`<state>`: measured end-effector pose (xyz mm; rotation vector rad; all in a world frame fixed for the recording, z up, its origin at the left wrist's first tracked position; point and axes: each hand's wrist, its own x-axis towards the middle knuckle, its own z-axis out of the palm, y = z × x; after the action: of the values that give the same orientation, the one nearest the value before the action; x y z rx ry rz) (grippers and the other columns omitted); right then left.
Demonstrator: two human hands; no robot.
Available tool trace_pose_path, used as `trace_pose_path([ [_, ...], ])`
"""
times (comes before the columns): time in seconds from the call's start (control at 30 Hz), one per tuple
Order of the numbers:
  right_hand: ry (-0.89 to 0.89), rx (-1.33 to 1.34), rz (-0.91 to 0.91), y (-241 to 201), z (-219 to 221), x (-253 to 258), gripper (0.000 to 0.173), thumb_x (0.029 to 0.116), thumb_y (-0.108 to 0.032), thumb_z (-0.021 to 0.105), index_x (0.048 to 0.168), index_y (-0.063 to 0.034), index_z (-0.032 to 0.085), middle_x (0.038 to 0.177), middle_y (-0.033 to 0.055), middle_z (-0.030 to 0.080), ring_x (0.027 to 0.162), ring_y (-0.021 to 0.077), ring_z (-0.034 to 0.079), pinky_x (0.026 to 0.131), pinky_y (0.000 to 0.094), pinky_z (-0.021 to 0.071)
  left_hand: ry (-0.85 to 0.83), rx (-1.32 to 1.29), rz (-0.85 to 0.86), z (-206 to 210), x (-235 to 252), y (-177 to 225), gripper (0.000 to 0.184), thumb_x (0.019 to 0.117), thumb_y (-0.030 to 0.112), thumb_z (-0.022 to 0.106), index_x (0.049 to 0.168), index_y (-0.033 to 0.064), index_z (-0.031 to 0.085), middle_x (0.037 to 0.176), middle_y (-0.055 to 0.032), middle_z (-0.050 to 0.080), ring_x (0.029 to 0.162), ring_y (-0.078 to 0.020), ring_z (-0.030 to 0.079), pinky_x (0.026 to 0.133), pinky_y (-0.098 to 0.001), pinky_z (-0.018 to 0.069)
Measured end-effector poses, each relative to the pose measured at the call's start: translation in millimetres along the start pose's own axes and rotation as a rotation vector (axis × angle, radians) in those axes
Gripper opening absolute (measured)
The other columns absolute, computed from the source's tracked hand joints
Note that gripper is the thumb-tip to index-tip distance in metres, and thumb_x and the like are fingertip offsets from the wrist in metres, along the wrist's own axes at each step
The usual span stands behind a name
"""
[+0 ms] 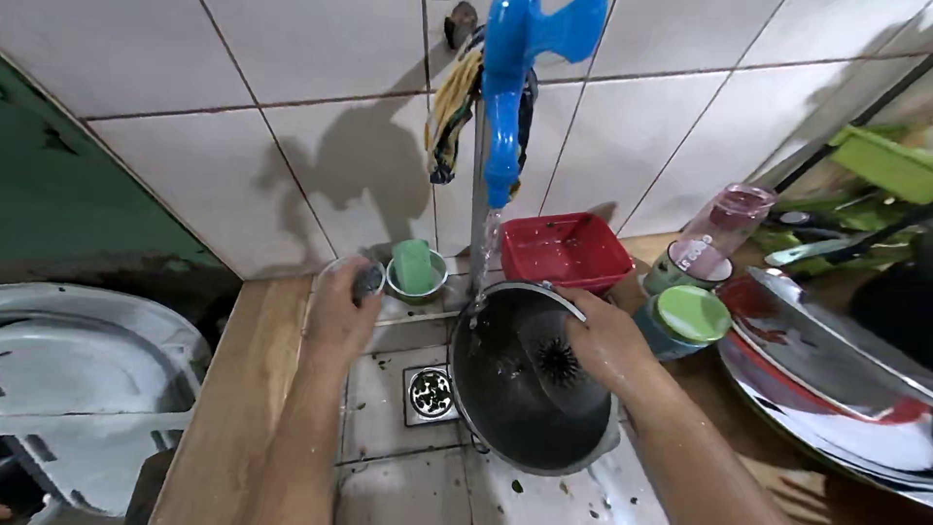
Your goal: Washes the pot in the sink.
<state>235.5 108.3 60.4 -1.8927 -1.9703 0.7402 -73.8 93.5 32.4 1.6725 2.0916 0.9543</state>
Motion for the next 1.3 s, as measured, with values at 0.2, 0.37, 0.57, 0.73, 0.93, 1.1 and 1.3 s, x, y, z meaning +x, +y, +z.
trace_pose_path([
  [0.2, -0.020, 0.000, 0.006, -9.8, 1.7, 2.3, 0.041, 0.1074, -0.009, 0.047, 0.147, -0.0140, 0.055, 0.138, 0.0166, 0.063, 0.127, 0.0366, 0.060, 0.104, 0.0609, 0.0463, -0.730, -0.249, 0.226, 113.8, -158.1, 75.5, 0.047, 0.1017, 0.016, 0.054, 0.149, 0.0136, 0.054, 0.160, -0.0151, 0.040, 0.143, -0.0302, 0.045, 0.116, -0.0474, 0.0395],
  [0.37, -0.048, -0.043, -0.073, -5.8, 1.4, -0.2, 0.041, 0.1075, -0.009, 0.047, 0.147, -0.0150, 0.056, 0.140, 0.0139, 0.062, 0.129, 0.0340, 0.060, 0.106, 0.0590, 0.0454, -0.719, -0.313, 0.353, 153.8, -182.0, 52.1, 0.042, 0.1098, 0.029, 0.040, 0.140, 0.0112, 0.063, 0.150, -0.0111, 0.055, 0.140, -0.0257, 0.050, 0.119, -0.0444, 0.0370],
  [0.57, -0.027, -0.100, -0.116, -14.4, 8.7, -3.4, 0.043, 0.1065, -0.009, 0.046, 0.147, -0.0166, 0.056, 0.143, 0.0113, 0.061, 0.134, 0.0303, 0.057, 0.113, 0.0553, 0.0419, -0.726, 0.447, 0.439, 154.2, -72.9, 2.0, 0.035, 0.1063, 0.026, 0.052, 0.132, 0.0090, 0.067, 0.151, -0.0099, 0.053, 0.146, -0.0283, 0.041, 0.124, -0.0472, 0.0246],
  [0.73, -0.065, -0.098, -0.035, -21.3, 5.1, 4.8, 0.044, 0.1078, -0.011, 0.045, 0.150, -0.0171, 0.053, 0.145, 0.0124, 0.060, 0.134, 0.0337, 0.056, 0.110, 0.0594, 0.0422, -0.674, 0.281, 0.357, 176.3, -104.3, 23.9, 0.035, 0.1044, 0.030, 0.056, 0.127, 0.0081, 0.070, 0.141, -0.0158, 0.059, 0.136, -0.0354, 0.051, 0.116, -0.0541, 0.0373],
  [0.93, -0.058, -0.041, -0.029, -12.9, 0.6, 0.2, 0.043, 0.1081, -0.009, 0.045, 0.150, -0.0152, 0.053, 0.143, 0.0160, 0.060, 0.132, 0.0364, 0.057, 0.108, 0.0599, 0.0436, -0.990, -0.564, -0.115, 139.0, -150.2, 93.2, 0.050, 0.1123, 0.037, 0.033, 0.141, 0.0039, 0.057, 0.138, -0.0180, 0.061, 0.130, -0.0269, 0.057, 0.112, -0.0486, 0.0416],
  [1.1, -0.027, 0.009, -0.052, -2.3, -1.0, 4.5, 0.042, 0.1066, -0.008, 0.048, 0.147, -0.0148, 0.056, 0.141, 0.0148, 0.062, 0.133, 0.0330, 0.057, 0.109, 0.0583, 0.0434, -0.916, -0.472, 0.156, 146.5, -163.7, 76.3, 0.046, 0.1126, 0.032, 0.031, 0.147, 0.0132, 0.056, 0.155, -0.0051, 0.050, 0.139, -0.0207, 0.051, 0.116, -0.0457, 0.0396],
  [1.3, -0.077, -0.099, -0.124, -15.5, 6.1, -2.4, 0.044, 0.1068, -0.010, 0.046, 0.149, -0.0195, 0.055, 0.145, 0.0105, 0.060, 0.134, 0.0313, 0.057, 0.110, 0.0574, 0.0440, -0.713, 0.464, 0.603, 168.9, -78.3, -11.5, 0.035, 0.1043, 0.022, 0.055, 0.136, 0.0108, 0.065, 0.156, -0.0142, 0.047, 0.151, -0.0342, 0.032, 0.126, -0.0561, 0.0164],
])
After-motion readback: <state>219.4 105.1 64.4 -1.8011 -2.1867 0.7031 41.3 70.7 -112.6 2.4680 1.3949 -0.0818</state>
